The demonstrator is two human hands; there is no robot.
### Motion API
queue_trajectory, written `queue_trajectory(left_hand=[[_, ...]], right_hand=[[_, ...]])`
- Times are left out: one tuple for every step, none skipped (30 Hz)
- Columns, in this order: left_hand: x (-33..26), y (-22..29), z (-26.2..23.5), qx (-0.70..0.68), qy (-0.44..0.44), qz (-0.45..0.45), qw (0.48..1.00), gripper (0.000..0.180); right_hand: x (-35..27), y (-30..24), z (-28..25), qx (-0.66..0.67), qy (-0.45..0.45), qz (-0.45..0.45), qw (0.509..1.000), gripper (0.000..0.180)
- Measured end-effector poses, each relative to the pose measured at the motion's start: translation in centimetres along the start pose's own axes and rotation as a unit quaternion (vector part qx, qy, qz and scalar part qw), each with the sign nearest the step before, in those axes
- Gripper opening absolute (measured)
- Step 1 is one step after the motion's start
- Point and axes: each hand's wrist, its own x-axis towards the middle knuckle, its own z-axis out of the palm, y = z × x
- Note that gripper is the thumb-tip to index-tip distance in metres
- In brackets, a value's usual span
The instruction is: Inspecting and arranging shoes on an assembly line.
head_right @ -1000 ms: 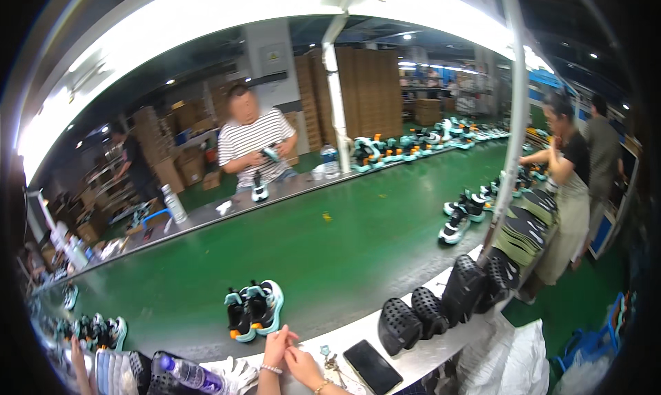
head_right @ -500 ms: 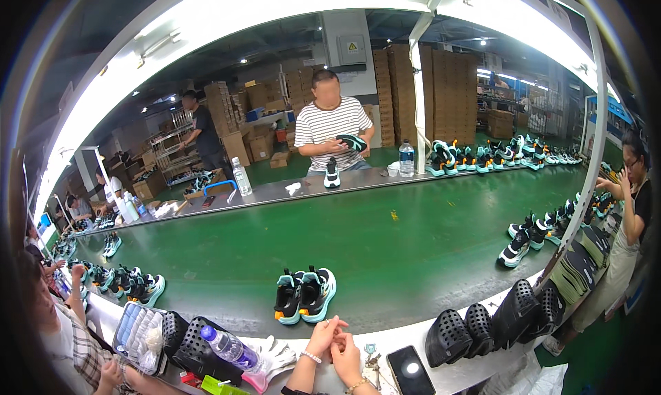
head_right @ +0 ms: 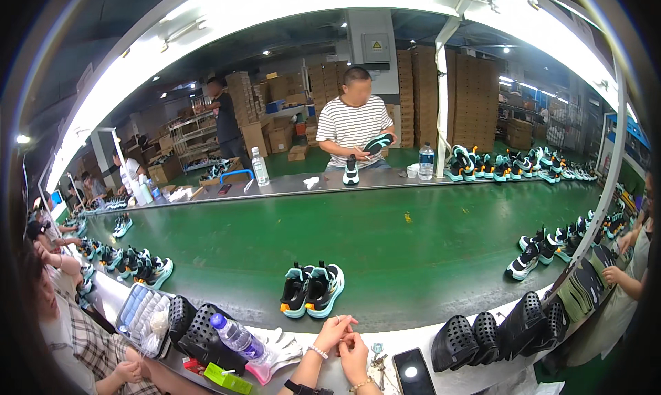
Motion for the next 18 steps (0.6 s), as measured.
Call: queue_trajectory(left_hand=[[-0.07,0.03,0.06,-0.013,0.001,-0.004,1.000,0.030],[-0.14,0.11,0.12,-0.009,0.024,-0.009,1.000,0.030],[-0.25,0.20,0.17,-0.004,0.021,-0.020,1.000,0.030],[-0.24,0.34,0.18,-0.010,-0.003,-0.014,1.000,0.030],[-0.25,0.44,0.17,-0.001,0.021,-0.031,0.999,0.030],[-0.32,0.49,0.18,0.002,0.019,-0.030,0.999,0.030],[-0.39,0.51,0.19,-0.003,-0.001,-0.016,1.000,0.030],[-0.43,0.54,0.19,0.005,0.021,-0.030,0.999,0.030],[-0.39,0.61,0.21,0.006,0.018,-0.032,0.999,0.030],[-0.35,0.64,0.27,-0.007,-0.001,-0.028,1.000,0.030],[-0.37,0.60,0.36,-0.006,0.002,-0.026,1.000,0.032],[-0.34,0.58,0.38,-0.008,0.026,-0.036,0.999,0.032],[-0.30,0.56,0.38,-0.015,0.028,-0.043,0.999,0.033],[-0.37,0.53,0.30,-0.026,0.014,-0.037,0.999,0.034],[-0.40,0.45,0.18,-0.045,0.010,-0.055,0.997,0.037],[-0.44,0.33,0.16,-0.042,0.037,-0.066,0.996,0.037],[-0.36,0.18,0.20,-0.009,0.039,-0.031,0.999,0.039],[-0.24,0.11,0.08,0.028,0.032,0.022,0.999,0.040]], right_hand=[[-0.10,-0.08,0.03,-0.007,-0.017,0.000,1.000,0.006],[-0.05,-0.16,0.09,0.001,-0.015,-0.002,1.000,0.006],[0.02,-0.21,0.18,0.015,0.003,0.000,1.000,0.006],[0.07,-0.28,0.13,0.008,-0.016,-0.004,1.000,0.006],[-0.03,-0.34,-0.08,-0.027,-0.034,-0.002,0.999,0.007],[-0.11,-0.37,-0.25,-0.060,-0.041,0.003,0.997,0.007],[-0.15,-0.36,-0.28,-0.063,-0.056,0.001,0.996,0.007],[-0.17,-0.35,-0.23,-0.053,-0.050,0.000,0.997,0.008],[-0.04,-0.38,-0.12,-0.044,-0.026,0.013,0.999,0.008],[0.05,-0.40,-0.08,-0.044,-0.051,-0.003,0.998,0.008],[0.03,-0.39,-0.05,-0.040,-0.035,-0.010,0.999,0.008],[-0.02,-0.35,0.05,-0.022,-0.008,-0.014,1.000,0.008],[0.03,-0.34,0.05,-0.017,-0.014,-0.011,1.000,0.008],[-0.04,-0.33,0.06,-0.030,-0.037,-0.011,0.999,0.008],[-0.07,-0.26,0.03,-0.012,-0.031,-0.001,0.999,0.008],[-0.05,-0.16,0.03,0.020,-0.018,-0.005,1.000,0.008],[-0.03,0.01,-0.01,0.015,-0.020,-0.040,0.999,0.007],[0.13,0.07,-0.22,-0.016,-0.041,0.012,0.999,0.008]])
